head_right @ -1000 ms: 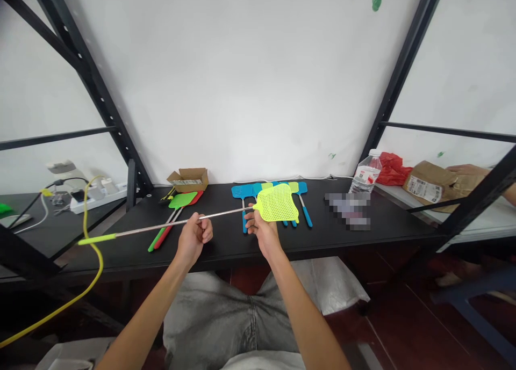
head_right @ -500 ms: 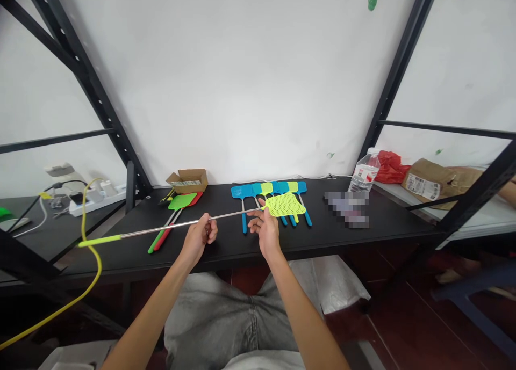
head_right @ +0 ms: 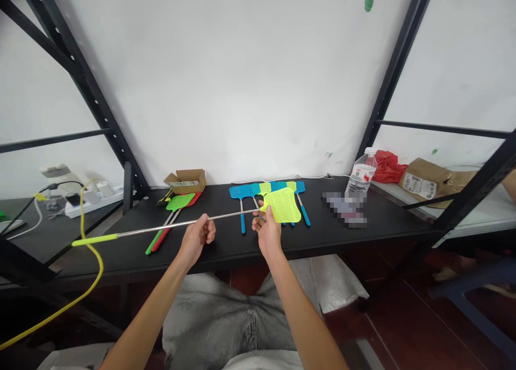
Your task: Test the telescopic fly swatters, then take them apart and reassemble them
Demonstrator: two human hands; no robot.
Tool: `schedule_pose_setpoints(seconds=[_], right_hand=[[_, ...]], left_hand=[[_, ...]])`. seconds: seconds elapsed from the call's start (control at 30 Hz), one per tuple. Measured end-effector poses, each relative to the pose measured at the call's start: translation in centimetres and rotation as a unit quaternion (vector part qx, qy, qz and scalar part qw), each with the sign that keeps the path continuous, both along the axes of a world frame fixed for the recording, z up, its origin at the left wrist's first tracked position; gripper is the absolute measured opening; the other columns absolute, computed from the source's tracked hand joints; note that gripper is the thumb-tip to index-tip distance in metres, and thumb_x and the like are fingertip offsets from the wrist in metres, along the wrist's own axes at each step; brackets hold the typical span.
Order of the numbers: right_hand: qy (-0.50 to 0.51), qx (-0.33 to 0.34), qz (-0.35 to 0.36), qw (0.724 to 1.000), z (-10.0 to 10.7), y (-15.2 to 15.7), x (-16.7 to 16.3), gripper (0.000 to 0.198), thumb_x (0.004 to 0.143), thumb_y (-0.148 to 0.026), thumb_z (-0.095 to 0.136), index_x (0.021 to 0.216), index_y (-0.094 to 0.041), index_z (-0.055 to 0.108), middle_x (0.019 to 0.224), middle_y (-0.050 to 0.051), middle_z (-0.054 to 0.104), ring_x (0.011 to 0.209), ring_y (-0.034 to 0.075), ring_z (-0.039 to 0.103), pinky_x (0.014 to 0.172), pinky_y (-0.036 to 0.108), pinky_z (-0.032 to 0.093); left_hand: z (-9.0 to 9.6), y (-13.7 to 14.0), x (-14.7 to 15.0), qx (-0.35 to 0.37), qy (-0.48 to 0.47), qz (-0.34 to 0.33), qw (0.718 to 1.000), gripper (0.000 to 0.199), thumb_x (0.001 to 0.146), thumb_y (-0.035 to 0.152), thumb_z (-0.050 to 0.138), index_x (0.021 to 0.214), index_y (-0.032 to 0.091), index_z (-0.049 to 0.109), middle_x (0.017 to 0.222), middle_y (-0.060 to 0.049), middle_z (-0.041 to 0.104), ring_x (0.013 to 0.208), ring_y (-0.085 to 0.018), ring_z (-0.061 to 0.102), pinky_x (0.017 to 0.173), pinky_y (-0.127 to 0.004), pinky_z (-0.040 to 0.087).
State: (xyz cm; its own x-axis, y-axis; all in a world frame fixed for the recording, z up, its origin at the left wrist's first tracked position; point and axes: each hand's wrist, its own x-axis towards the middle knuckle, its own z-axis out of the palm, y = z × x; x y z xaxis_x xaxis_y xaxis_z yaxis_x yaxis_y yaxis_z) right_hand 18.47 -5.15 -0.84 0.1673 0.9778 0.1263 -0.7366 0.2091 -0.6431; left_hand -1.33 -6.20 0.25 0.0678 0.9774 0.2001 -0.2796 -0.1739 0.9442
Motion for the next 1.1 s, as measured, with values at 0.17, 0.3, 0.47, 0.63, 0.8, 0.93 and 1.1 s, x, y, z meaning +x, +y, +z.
schedule_pose_setpoints(seconds=[0.17, 0.3, 0.47, 0.63, 0.8, 0.93, 1.1], right_hand=[[0.001, -0.001, -0.015, 1.0, -0.2, 0.1, 0.3, 0.03, 0.08, -0.051, 0.064, 0.089, -0.022, 0.065, 0.07, 0.0, 0.056, 0.058, 0.013, 0.05, 0.053, 0.027, 0.039], [0.035, -0.008, -0.033, 0.999, -0.5, 0.5, 0.7, 0.03, 0.082, -0.053, 0.06, 0.085, -0.023, 0.064, 0.067, -0.001, 0.053, 0.056, 0.012, 0.047, 0.054, 0.028, 0.039], [0.049, -0.01, -0.03, 0.998, -0.7, 0.6, 0.7, 0.026, 0.081, -0.047, 0.065, 0.084, -0.022, 0.065, 0.065, -0.002, 0.051, 0.055, 0.011, 0.046, 0.053, 0.027, 0.04], [0.079, -0.001, -0.034, 0.996, -0.8, 0.6, 0.7, 0.029, 0.082, -0.05, 0.064, 0.081, -0.021, 0.064, 0.063, -0.003, 0.046, 0.054, 0.01, 0.042, 0.052, 0.025, 0.039], [0.074, 0.008, -0.031, 0.997, -0.9, 0.7, 0.8, 0.031, 0.081, -0.053, 0.064, 0.079, -0.022, 0.062, 0.063, -0.003, 0.046, 0.053, 0.009, 0.043, 0.051, 0.025, 0.039], [0.061, 0.007, -0.031, 0.998, -0.6, 0.4, 0.6, 0.032, 0.081, -0.053, 0.065, 0.079, -0.021, 0.062, 0.062, -0.003, 0.047, 0.053, 0.009, 0.044, 0.051, 0.024, 0.039], [0.052, 0.016, -0.022, 0.998, -0.3, 0.2, 0.2, 0.033, 0.081, -0.052, 0.065, 0.08, -0.02, 0.062, 0.061, -0.003, 0.049, 0.054, 0.01, 0.045, 0.051, 0.024, 0.036]], left_hand=[[0.1, -0.1, 0.2, 0.004, -0.004, 0.014, 1.0, 0.041, 0.086, 0.051, 0.053, 0.064, 0.017, 0.049, 0.053, 0.003, 0.043, 0.045, -0.008, 0.037, 0.044, -0.022, 0.029], [0.3, 0.1, -0.3, -0.011, -0.11, 0.051, 0.993, 0.048, 0.087, 0.057, 0.045, 0.056, 0.02, 0.039, 0.049, 0.005, 0.034, 0.04, -0.008, 0.031, 0.04, -0.023, 0.028], [0.0, 0.0, -0.9, 0.016, -0.187, 0.131, 0.973, 0.052, 0.088, 0.057, 0.04, 0.051, 0.021, 0.03, 0.048, 0.006, 0.023, 0.038, -0.007, 0.027, 0.039, -0.023, 0.026], [-0.6, 0.0, -0.8, 0.043, -0.173, 0.183, 0.967, 0.052, 0.088, 0.053, 0.038, 0.049, 0.021, 0.028, 0.046, 0.006, 0.018, 0.036, -0.007, 0.02, 0.038, -0.023, 0.02], [-0.7, 0.2, -0.7, 0.035, -0.156, 0.165, 0.973, 0.043, 0.085, 0.042, 0.042, 0.05, 0.022, 0.028, 0.046, 0.007, 0.017, 0.036, -0.007, 0.019, 0.037, -0.023, 0.019], [-0.6, 0.2, -0.7, 0.037, -0.157, 0.156, 0.974, 0.041, 0.084, 0.039, 0.041, 0.05, 0.022, 0.026, 0.045, 0.007, 0.016, 0.036, -0.008, 0.019, 0.037, -0.023, 0.019], [-0.5, 0.2, -0.4, 0.031, -0.147, 0.146, 0.978, 0.04, 0.083, 0.04, 0.04, 0.05, 0.022, 0.025, 0.044, 0.007, 0.016, 0.036, -0.008, 0.019, 0.037, -0.022, 0.018]])
